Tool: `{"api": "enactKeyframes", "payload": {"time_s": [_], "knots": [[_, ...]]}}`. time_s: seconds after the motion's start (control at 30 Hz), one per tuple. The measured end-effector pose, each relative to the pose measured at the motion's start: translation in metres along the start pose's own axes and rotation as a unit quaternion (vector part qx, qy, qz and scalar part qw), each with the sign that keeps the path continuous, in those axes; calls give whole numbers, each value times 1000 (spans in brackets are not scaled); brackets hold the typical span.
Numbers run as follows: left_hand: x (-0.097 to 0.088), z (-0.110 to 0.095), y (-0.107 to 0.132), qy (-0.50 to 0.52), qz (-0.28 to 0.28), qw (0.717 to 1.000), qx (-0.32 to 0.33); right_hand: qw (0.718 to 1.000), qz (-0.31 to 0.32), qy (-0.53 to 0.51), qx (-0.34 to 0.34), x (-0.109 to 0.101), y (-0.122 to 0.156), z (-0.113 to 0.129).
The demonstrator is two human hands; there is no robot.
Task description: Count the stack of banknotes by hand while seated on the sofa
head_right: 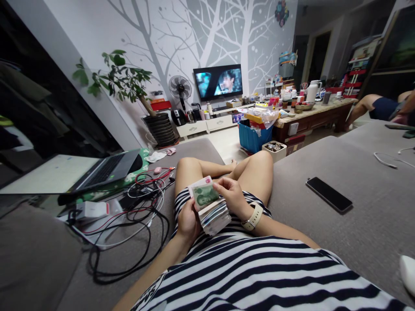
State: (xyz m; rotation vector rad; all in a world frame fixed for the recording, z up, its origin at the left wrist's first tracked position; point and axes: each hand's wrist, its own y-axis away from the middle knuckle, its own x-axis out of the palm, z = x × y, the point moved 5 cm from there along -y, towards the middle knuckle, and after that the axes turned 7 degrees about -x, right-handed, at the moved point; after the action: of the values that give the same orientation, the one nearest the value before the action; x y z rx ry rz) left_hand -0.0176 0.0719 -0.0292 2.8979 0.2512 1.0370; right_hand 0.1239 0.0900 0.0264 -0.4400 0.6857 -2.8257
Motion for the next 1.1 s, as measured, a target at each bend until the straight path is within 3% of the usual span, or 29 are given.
{"api": "enactKeyframes", "payload": {"time_s": [1.0,1.1], "knots": [[-1,1,-1,-9,-1,1000,5,999,-1,-34,8,0,0,-4],[-1,3,-1,7,8,1000,1,999,20,-34,9,0,0,-7]]}}
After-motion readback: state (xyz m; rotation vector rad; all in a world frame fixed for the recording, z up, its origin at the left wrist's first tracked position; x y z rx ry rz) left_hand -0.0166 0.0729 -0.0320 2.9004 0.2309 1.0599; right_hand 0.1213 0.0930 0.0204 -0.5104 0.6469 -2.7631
